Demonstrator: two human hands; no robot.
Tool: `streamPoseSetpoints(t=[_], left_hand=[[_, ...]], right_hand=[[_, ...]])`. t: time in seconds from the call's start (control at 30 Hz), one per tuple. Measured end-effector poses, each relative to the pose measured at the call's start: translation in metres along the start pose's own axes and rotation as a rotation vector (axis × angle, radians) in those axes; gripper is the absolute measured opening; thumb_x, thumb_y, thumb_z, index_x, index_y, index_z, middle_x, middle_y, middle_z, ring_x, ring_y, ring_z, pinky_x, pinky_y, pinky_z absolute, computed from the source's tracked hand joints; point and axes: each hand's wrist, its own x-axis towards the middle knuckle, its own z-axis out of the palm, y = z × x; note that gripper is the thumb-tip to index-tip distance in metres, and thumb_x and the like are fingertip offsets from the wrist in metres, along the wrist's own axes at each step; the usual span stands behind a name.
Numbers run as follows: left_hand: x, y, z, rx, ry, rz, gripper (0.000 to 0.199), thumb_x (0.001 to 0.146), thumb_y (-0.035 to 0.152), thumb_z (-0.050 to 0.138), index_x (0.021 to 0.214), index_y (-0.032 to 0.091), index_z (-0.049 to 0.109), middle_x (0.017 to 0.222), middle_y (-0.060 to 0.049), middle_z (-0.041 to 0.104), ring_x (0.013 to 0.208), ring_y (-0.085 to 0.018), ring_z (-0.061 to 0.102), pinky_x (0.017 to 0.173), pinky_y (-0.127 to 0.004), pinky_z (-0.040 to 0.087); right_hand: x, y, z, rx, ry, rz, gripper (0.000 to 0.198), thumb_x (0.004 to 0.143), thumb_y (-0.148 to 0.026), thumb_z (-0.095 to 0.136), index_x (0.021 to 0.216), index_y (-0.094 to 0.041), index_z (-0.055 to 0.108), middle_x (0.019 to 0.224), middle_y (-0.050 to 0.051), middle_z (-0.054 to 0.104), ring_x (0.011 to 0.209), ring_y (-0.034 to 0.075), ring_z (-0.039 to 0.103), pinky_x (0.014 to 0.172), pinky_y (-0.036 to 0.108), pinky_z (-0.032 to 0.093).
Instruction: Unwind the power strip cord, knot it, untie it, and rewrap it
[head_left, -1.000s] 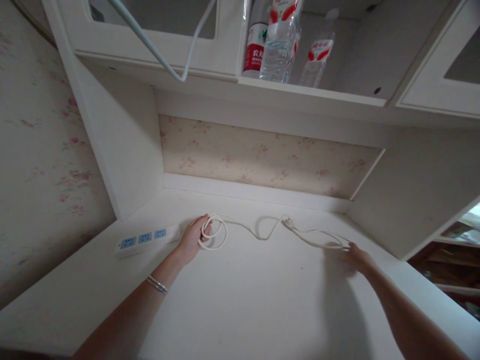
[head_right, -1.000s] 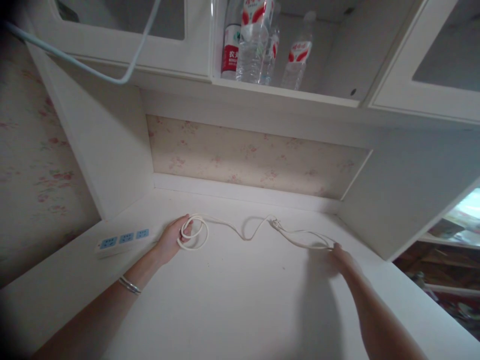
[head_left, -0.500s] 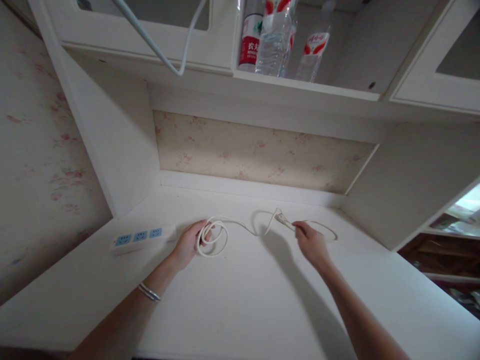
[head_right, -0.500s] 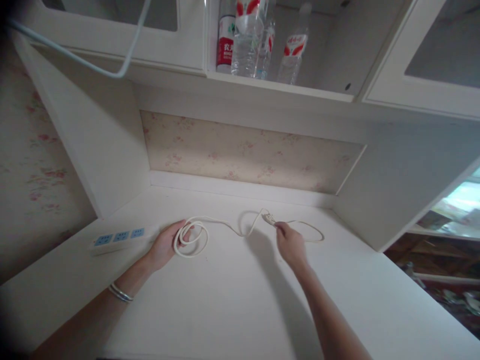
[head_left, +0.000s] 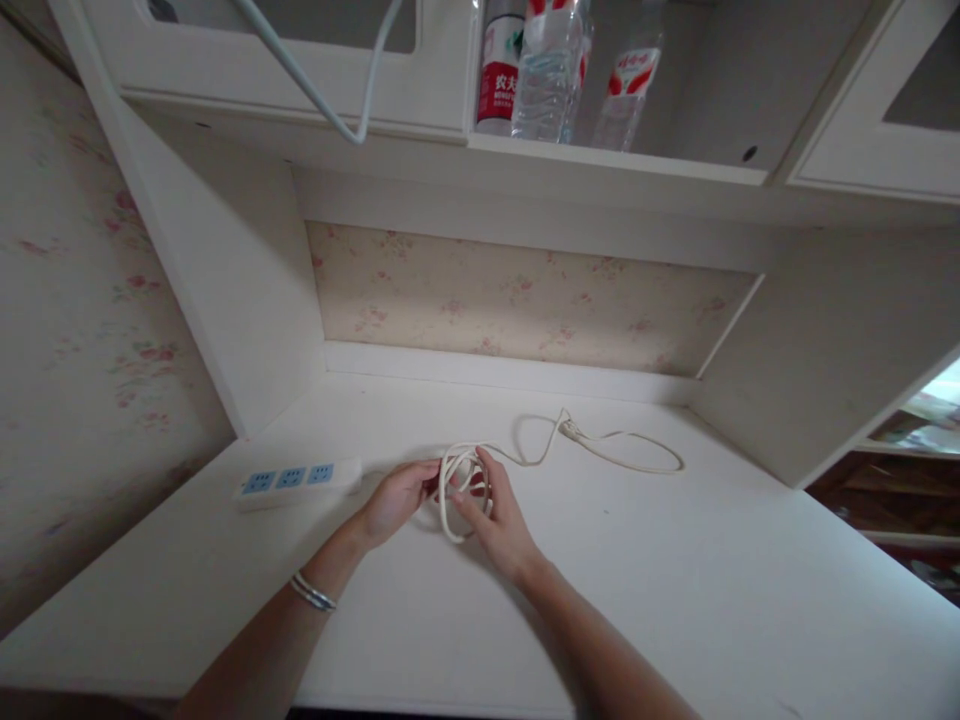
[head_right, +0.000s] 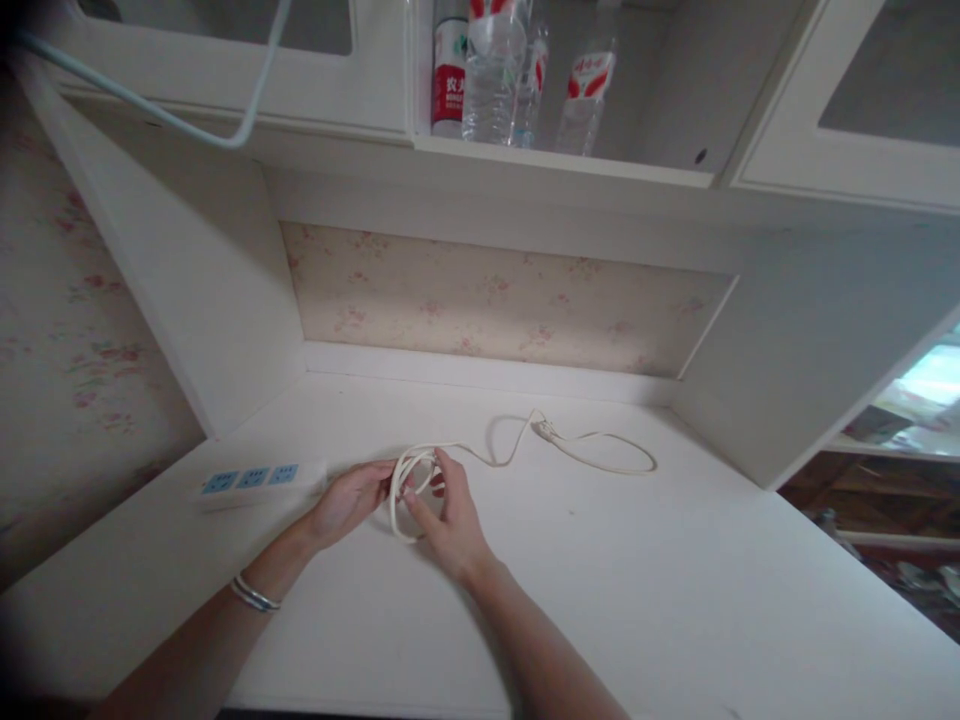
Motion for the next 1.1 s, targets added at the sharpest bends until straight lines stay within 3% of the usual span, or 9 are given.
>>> streamPoseSetpoints(t=[0.23,0.4,0.57,0.7,0.87,0.97,1.1], left_hand=[[-0.001,-0.008,0.004,0.091,0.021,0.011,0.028,0.081,0.036,0.052,0.070,0.013,0.063,0.069,-0.004,0.055,0.065,-0.014,0.045,0.062,-0.026,0.034],[-0.001,-0.010,0.001,0.290,0.024,0.020,0.027,0.078,0.039,0.058,0.067,0.014,0.060,0.062,0.001,0.047,0.061,-0.011,0.040,0.058,-0.023,0.031],[0.001,-0.013,0.003,0.363,0.028,0.021,0.030,0.078,0.043,0.059,0.080,0.014,0.065,0.067,0.000,0.052,0.062,-0.012,0.041,0.057,-0.022,0.030],[0.004,-0.016,0.003,0.397,0.081,0.016,0.033,0.078,0.044,0.058,0.087,0.014,0.068,0.070,-0.001,0.056,0.063,-0.012,0.042,0.056,-0.023,0.029],[0.007,-0.018,-0.008,0.290,0.342,0.045,0.029,0.077,0.044,0.058,0.077,0.016,0.067,0.068,-0.001,0.055,0.062,-0.012,0.043,0.054,-0.023,0.030],[0.009,-0.017,-0.014,0.130,0.409,0.108,0.032,0.078,0.044,0.057,0.066,0.015,0.062,0.069,-0.002,0.055,0.061,-0.011,0.043,0.056,-0.023,0.031],[0.009,-0.013,-0.015,-0.064,0.409,0.119,0.034,0.078,0.044,0.058,0.089,0.013,0.066,0.063,0.001,0.049,0.057,-0.010,0.039,0.055,-0.023,0.031]], right_hand=[[-0.006,-0.008,-0.009,-0.204,-0.042,-0.134,0.059,0.081,-0.040,0.057,0.134,-0.024,0.036,0.139,0.011,0.033,0.130,0.025,0.030,0.108,0.045,0.026],[-0.009,-0.010,-0.005,-0.245,-0.082,-0.148,0.067,0.075,-0.038,0.064,0.134,-0.022,0.036,0.141,0.011,0.032,0.130,0.026,0.029,0.107,0.043,0.028],[-0.009,-0.016,-0.009,-0.292,-0.106,-0.203,0.053,0.081,-0.026,0.052,0.133,-0.025,0.040,0.140,0.008,0.034,0.128,0.024,0.032,0.106,0.042,0.030],[-0.004,-0.016,-0.018,-0.355,0.015,-0.236,0.037,0.080,-0.018,0.045,0.115,-0.025,0.056,0.130,0.007,0.044,0.122,0.024,0.039,0.102,0.042,0.033],[0.007,0.002,-0.037,-0.434,0.285,-0.182,0.025,0.081,-0.015,0.040,0.095,-0.022,0.060,0.117,0.008,0.049,0.113,0.022,0.044,0.097,0.042,0.036],[0.014,0.019,-0.051,-0.514,0.375,-0.128,0.028,0.082,-0.016,0.037,0.097,-0.022,0.061,0.115,0.009,0.050,0.111,0.023,0.045,0.095,0.044,0.037],[0.019,0.032,-0.064,-0.629,0.359,0.045,0.032,0.085,-0.027,0.039,0.108,-0.017,0.059,0.115,0.013,0.052,0.110,0.025,0.049,0.094,0.042,0.038]])
